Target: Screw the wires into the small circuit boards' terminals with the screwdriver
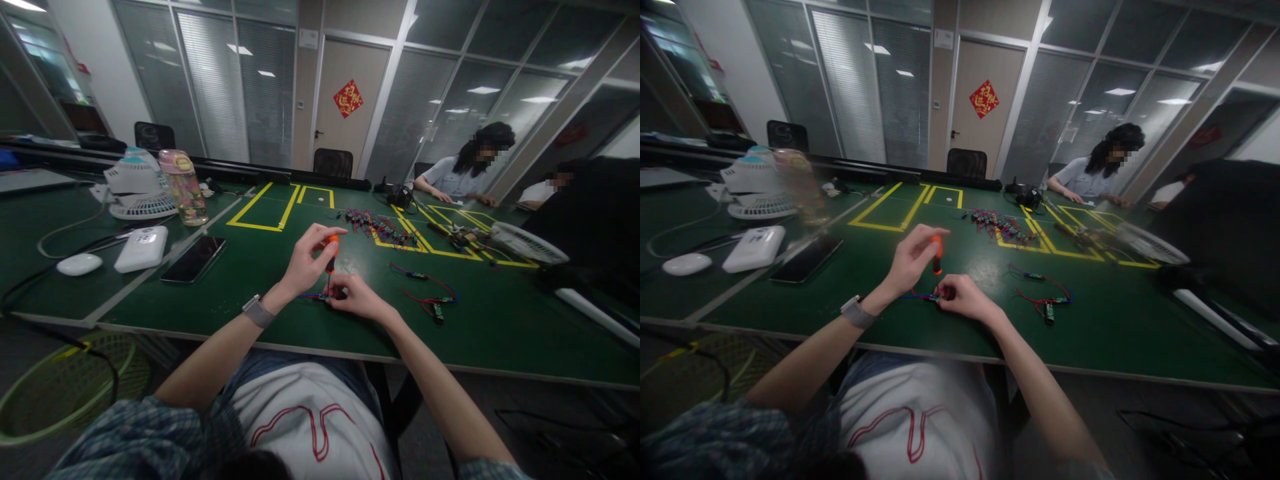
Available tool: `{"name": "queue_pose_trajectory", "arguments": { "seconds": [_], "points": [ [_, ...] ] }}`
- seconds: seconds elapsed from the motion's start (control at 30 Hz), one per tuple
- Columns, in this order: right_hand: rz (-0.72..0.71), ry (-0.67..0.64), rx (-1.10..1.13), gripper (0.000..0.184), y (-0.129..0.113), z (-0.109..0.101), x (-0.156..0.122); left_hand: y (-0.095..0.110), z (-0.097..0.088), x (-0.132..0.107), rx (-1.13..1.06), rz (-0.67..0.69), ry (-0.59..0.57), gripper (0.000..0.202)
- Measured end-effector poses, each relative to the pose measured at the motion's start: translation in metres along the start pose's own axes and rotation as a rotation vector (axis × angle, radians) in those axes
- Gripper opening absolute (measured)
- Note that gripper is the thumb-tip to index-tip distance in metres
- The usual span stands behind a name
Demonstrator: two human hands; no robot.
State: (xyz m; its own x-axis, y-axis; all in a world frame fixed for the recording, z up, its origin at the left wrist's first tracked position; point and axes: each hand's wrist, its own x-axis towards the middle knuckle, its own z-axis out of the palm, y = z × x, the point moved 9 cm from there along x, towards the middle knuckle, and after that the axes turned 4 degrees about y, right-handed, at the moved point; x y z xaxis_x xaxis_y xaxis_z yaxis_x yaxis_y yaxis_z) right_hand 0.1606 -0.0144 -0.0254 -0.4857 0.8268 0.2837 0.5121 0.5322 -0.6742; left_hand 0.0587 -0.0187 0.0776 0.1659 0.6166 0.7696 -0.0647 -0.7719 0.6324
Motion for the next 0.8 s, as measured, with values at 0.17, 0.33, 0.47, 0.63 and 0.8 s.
{"name": "queue_pose_trajectory", "arguments": {
  "seconds": [0.17, 0.33, 0.47, 0.63, 0.8],
  "points": [
    [0.010, -0.005, 0.003, 0.013, 0.001, 0.001, 0.000, -0.005, -0.003, 0.000, 0.047, 0.013, 0.063, 0.013],
    [-0.004, -0.007, -0.003, 0.010, -0.001, 0.001, 0.000, -0.010, -0.006, 0.000, 0.060, -0.010, 0.110, 0.019],
    [0.006, 0.000, -0.006, 0.010, 0.000, 0.000, 0.000, -0.013, -0.006, 0.001, 0.075, -0.031, 0.096, 0.017],
    [0.000, 0.001, -0.003, 0.010, -0.001, 0.000, -0.001, -0.017, -0.001, 0.001, -0.008, -0.061, 0.034, 0.024],
    [-0.011, 0.005, -0.007, 0.009, -0.003, -0.001, 0.000, -0.012, 0.010, -0.003, -0.131, -0.095, -0.079, 0.028]
  ]
}}
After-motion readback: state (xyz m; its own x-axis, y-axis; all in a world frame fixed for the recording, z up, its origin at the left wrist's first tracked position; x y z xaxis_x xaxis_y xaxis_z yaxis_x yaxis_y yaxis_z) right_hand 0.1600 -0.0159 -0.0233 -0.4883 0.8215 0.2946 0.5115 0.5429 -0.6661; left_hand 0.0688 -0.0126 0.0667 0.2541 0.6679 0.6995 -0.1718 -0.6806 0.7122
